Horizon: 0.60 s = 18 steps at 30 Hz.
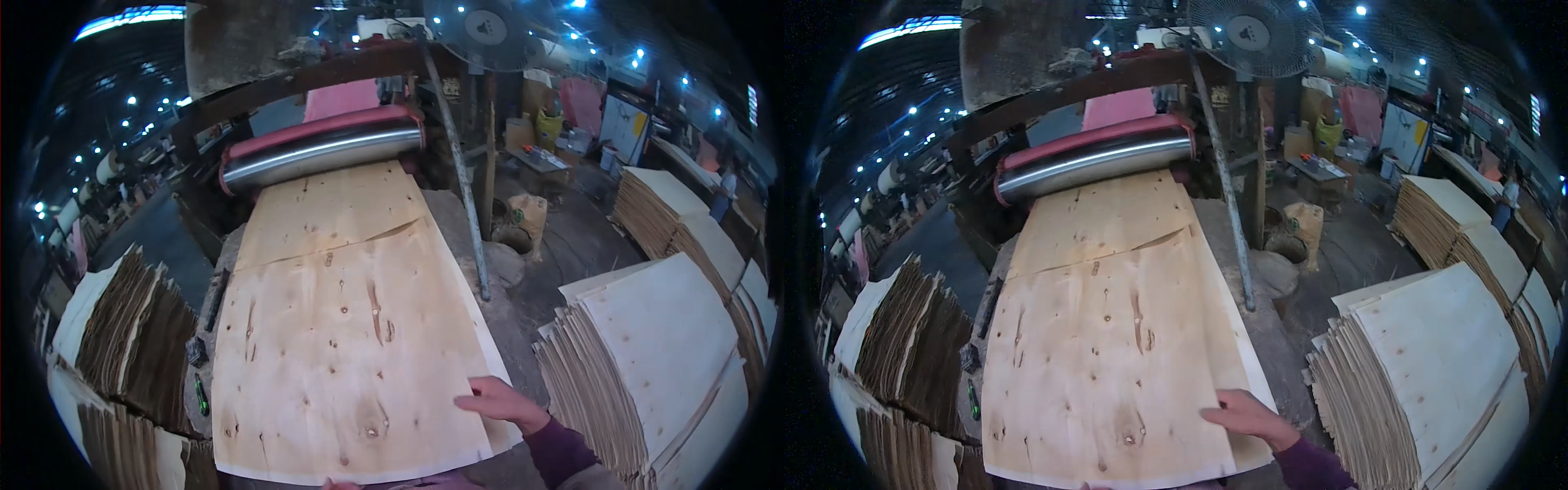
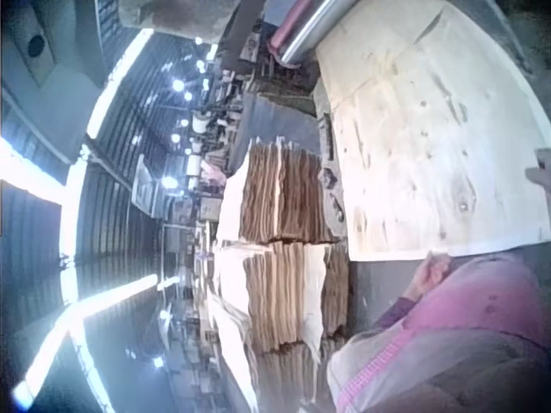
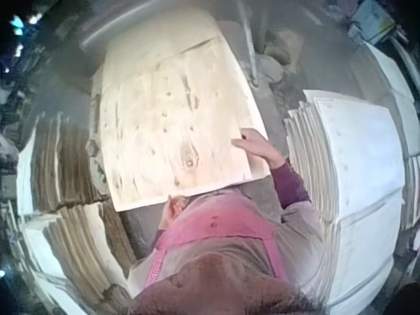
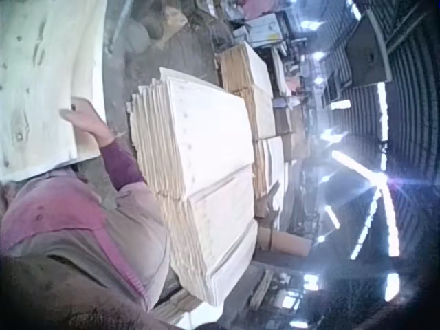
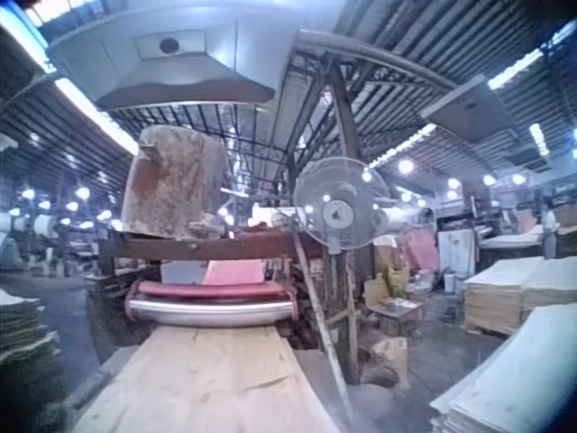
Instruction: The person feeds large sheets of wood veneer through a motorized roller machine, aligning them one at a time and removing thin wood strips by hand.
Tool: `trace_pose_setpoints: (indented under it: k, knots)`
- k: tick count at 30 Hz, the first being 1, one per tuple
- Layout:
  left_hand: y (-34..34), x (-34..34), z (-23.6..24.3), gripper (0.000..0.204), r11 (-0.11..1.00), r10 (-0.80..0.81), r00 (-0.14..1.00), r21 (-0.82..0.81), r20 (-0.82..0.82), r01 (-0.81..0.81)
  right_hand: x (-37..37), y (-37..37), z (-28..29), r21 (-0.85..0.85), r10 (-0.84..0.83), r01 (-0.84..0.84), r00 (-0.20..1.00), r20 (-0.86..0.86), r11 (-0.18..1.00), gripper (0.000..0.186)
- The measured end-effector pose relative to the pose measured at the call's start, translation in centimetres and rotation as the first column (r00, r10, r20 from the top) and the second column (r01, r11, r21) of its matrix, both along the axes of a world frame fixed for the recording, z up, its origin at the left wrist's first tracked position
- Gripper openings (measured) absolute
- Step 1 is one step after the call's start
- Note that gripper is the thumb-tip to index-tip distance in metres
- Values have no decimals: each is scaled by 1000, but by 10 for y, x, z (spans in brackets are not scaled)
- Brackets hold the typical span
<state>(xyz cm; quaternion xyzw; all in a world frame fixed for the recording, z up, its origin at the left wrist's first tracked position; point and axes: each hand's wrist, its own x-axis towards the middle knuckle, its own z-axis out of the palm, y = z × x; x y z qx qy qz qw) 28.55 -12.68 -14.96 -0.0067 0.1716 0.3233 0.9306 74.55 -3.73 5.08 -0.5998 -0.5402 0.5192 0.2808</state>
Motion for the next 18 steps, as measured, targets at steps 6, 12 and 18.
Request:
trace_pose_setpoints:
  k: [6, 12, 18]
  knots:
    - [22, 29, 124, 54, 681, 692, 611, 67, -385, -729, 12, -32, 16, -166, -356, 356, 578, -734, 920, 35]
    - [51, -23, 62, 39, 883, 454, 565, 264, -689, -387, 40, -43, -167, -395, -542, 376, 496, -678, 838, 41]
    - [3, -24, 38, 34, 883, 402, 545, 154, -736, -443, 35, -59, -88, -267, -485, 405, 699, -526, 874, 43]
